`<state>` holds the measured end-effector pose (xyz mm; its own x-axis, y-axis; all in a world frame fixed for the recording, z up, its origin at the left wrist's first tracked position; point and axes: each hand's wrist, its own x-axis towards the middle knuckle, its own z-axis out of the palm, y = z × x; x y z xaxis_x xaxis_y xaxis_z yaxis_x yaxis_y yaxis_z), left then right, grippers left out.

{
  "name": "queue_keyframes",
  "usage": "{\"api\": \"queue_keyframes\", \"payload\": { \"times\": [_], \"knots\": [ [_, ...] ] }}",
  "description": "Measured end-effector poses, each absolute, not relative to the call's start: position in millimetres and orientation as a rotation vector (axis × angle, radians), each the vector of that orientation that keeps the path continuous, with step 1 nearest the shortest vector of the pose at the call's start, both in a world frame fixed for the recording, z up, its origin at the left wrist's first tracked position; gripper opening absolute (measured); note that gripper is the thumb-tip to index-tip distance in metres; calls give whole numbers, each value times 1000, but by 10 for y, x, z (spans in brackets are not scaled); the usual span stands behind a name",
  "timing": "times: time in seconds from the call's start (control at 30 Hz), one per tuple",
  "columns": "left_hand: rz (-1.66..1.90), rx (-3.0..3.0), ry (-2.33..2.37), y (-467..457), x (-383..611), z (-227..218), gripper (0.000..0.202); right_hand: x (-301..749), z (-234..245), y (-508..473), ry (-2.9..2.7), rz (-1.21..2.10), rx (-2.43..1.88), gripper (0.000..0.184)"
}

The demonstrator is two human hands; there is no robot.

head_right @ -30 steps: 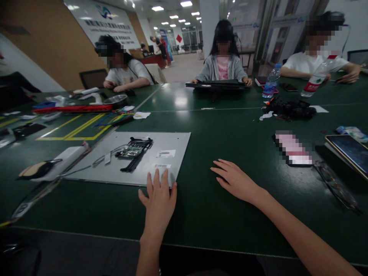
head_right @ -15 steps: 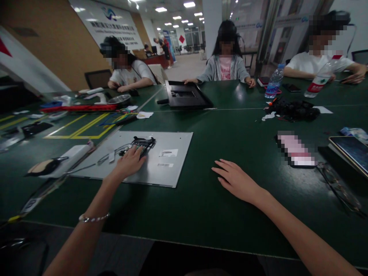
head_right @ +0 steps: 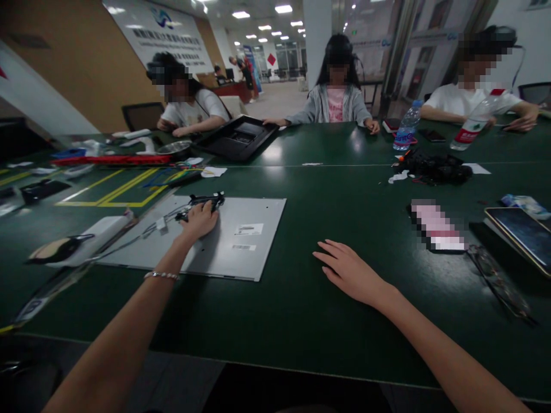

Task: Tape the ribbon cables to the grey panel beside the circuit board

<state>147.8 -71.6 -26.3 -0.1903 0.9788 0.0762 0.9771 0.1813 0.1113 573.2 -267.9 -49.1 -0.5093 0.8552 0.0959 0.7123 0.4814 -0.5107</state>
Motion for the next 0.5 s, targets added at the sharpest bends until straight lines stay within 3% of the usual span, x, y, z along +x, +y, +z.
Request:
{"api": "queue_keyframes", "payload": {
  "times": [0.5],
  "knots": [
    [299, 2193, 2451, -1145, 1242, 62, 50, 5730, -465, -2679, -2428, 584, -1327, 49]
  ]
}}
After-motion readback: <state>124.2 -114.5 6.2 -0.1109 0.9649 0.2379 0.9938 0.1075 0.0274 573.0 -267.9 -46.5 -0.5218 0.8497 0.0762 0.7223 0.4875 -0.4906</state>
